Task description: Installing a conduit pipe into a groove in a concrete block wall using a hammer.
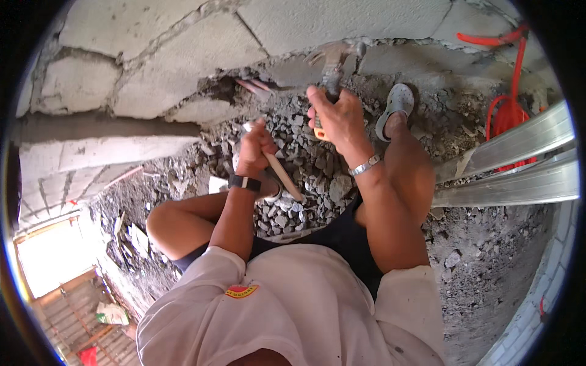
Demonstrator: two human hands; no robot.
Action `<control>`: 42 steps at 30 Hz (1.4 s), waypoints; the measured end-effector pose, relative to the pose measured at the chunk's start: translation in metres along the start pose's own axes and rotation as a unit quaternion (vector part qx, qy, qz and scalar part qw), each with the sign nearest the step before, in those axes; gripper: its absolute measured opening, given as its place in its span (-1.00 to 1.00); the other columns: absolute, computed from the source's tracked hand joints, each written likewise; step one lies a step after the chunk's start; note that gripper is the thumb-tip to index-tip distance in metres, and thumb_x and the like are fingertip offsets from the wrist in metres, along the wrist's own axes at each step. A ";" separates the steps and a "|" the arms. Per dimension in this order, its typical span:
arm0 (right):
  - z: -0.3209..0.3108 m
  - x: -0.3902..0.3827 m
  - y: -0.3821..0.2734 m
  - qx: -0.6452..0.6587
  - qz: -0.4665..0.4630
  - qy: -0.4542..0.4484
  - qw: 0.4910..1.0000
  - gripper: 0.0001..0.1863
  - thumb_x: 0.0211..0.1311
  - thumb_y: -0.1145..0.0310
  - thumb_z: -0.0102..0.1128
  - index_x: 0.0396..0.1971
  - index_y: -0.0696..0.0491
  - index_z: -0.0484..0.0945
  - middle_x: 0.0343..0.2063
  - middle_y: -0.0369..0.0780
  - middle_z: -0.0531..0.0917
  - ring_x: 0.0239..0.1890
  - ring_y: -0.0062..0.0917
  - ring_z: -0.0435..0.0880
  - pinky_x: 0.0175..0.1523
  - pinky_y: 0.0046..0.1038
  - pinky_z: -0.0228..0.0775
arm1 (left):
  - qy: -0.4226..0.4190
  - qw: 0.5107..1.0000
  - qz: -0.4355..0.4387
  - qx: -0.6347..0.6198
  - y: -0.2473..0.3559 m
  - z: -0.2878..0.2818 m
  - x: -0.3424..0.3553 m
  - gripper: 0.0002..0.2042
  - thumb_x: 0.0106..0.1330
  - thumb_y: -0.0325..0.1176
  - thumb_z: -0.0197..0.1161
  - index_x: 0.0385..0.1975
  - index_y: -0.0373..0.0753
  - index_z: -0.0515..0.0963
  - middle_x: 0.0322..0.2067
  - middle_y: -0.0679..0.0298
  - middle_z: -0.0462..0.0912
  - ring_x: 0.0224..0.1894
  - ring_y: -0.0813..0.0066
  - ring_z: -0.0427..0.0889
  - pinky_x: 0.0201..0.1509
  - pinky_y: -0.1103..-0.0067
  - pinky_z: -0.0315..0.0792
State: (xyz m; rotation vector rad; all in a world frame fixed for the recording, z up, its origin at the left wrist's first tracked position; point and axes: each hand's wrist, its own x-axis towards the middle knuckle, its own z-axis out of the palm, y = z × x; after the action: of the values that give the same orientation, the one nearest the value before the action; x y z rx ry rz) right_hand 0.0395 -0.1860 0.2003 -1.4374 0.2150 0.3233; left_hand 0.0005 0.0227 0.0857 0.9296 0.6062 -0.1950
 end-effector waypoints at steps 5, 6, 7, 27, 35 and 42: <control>-0.001 -0.008 0.003 -0.006 -0.005 0.009 1.000 -0.68 0.19 0.08 0.23 -0.39 0.06 0.47 -0.60 -0.30 0.56 -0.65 -0.64 0.53 -0.58 -0.60 0.37 | -0.104 0.988 -0.023 -0.114 0.015 -0.014 -0.037 -0.59 0.29 0.10 -0.02 -0.47 -0.17 0.39 -0.68 0.38 0.27 -0.67 0.53 0.22 -0.54 0.57 0.18; -0.002 -0.010 0.004 -0.013 -0.012 0.009 1.000 -0.66 0.20 0.05 0.21 -0.39 0.06 0.47 -0.61 -0.31 0.55 -0.65 -0.65 0.53 -0.58 -0.60 0.36 | -0.146 0.979 -0.015 -0.141 0.023 -0.014 -0.045 -0.53 0.28 0.16 -0.08 -0.41 -0.21 0.41 -0.65 0.36 0.27 -0.62 0.54 0.23 -0.49 0.57 0.19; -0.005 -0.012 0.006 -0.009 -0.018 0.006 1.000 -0.66 0.20 0.05 0.21 -0.39 0.06 0.47 -0.61 -0.31 0.55 -0.65 -0.65 0.53 -0.58 -0.60 0.36 | -0.147 0.979 -0.009 -0.138 0.027 -0.016 -0.049 -0.53 0.28 0.16 -0.08 -0.41 -0.21 0.41 -0.65 0.36 0.27 -0.62 0.54 0.23 -0.49 0.57 0.19; -0.048 -0.026 0.022 0.010 0.064 -0.095 0.993 -0.71 0.09 0.17 0.34 -0.51 0.05 0.48 -0.70 -0.33 0.49 -0.71 -0.67 0.43 -0.62 -0.62 0.26 | -0.085 0.945 -0.105 0.299 -0.045 -0.039 -0.139 -0.61 0.29 -0.01 0.12 -0.40 -0.29 0.45 -0.57 0.29 0.48 -0.57 0.57 0.48 -0.48 0.63 0.39; -0.040 -0.030 0.015 -0.037 -0.031 -0.099 0.994 -0.66 0.14 0.08 0.27 -0.47 0.09 0.50 -0.64 -0.31 0.53 -0.61 -0.65 0.47 -0.53 -0.57 0.32 | -0.105 0.832 0.270 0.473 -0.027 -0.024 -0.146 -0.72 0.17 -0.38 0.32 -0.13 -0.29 0.52 -0.45 0.27 0.56 -0.42 0.54 0.54 -0.35 0.59 0.43; -0.009 -0.048 0.032 0.086 -0.014 -0.274 0.958 -0.64 0.24 0.11 0.17 -0.21 0.13 0.51 -0.35 -0.20 0.65 -0.29 -0.55 0.62 -0.19 -0.49 0.48 | -0.023 0.760 0.375 0.529 -0.011 0.001 -0.154 -0.66 0.06 -0.39 0.39 -0.12 -0.24 0.57 -0.45 0.19 0.56 -0.41 0.33 0.58 -0.32 0.51 0.46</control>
State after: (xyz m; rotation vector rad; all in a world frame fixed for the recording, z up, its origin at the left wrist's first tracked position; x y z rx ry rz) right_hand -0.0163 -0.1962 0.1857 -1.1290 -0.2249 0.6499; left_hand -0.1295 0.0009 0.1655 2.1959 -0.0369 0.2099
